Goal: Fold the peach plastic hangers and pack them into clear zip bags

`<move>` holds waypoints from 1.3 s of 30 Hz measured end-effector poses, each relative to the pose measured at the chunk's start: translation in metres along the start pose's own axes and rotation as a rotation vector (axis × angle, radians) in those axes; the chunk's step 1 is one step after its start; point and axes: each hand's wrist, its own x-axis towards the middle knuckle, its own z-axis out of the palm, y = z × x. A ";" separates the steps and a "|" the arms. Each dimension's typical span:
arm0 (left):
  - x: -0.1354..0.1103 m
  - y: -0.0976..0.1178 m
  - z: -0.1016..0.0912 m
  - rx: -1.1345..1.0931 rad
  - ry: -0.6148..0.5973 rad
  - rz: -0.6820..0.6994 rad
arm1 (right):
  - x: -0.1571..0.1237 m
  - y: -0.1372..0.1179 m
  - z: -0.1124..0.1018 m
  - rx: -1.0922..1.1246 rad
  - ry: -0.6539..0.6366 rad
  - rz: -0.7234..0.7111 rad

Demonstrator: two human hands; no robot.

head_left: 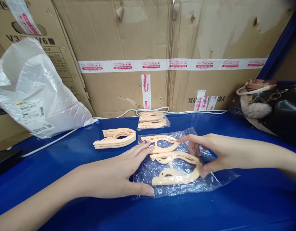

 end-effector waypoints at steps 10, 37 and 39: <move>0.005 0.001 0.000 -0.055 0.100 0.030 | 0.013 -0.001 0.010 0.178 -0.049 -0.076; 0.002 0.003 -0.004 -0.067 0.191 0.117 | 0.017 0.021 0.000 -0.364 0.244 -0.185; 0.002 0.004 -0.004 -0.040 0.205 0.137 | 0.017 0.022 0.000 -0.376 0.262 -0.222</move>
